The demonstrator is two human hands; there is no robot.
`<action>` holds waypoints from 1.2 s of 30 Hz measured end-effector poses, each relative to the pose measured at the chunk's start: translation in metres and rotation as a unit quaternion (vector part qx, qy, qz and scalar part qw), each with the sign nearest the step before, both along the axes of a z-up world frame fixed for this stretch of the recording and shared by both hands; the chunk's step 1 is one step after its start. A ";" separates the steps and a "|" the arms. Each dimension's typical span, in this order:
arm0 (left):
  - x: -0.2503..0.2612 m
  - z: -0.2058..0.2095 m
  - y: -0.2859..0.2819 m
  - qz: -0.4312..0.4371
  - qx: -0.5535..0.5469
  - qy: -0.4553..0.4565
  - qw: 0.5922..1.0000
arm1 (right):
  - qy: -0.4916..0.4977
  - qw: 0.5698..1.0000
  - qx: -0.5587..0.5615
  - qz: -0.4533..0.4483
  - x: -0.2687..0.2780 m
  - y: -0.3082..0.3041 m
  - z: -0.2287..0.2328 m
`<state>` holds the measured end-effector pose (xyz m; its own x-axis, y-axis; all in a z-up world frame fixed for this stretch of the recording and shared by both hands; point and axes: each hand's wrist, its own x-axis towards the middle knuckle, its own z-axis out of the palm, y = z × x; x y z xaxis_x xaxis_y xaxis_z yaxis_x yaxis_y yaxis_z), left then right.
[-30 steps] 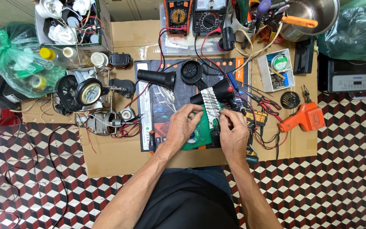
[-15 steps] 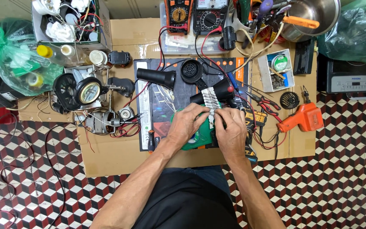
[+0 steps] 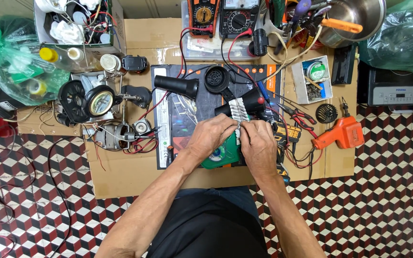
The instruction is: The person works on a small electronic device on a cluttered workbench. They use a heat gun to apply heat to the device, then open a small container of paste and apply it to the device. Finally, they use pliers to adjust a component on the device.
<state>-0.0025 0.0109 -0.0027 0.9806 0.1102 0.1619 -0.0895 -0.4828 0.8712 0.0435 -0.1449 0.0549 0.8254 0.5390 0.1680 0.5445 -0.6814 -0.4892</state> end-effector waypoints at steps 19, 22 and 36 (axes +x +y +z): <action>-0.001 0.004 -0.003 0.012 -0.034 0.028 0.999 | 0.129 0.984 0.080 -0.096 -0.002 -0.008 -0.009; -0.001 0.001 -0.005 0.018 -0.031 0.040 0.999 | 0.135 0.983 0.076 -0.100 -0.002 -0.008 -0.010; 0.004 -0.004 -0.005 0.019 -0.153 0.111 0.982 | 0.015 1.000 0.011 -0.004 0.000 -0.005 0.002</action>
<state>0.0019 0.0055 -0.0068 0.9824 0.1575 -0.1008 0.1310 -0.1952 0.9720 0.0437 -0.1494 0.0569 0.8349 0.5282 0.1546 0.5232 -0.6747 -0.5207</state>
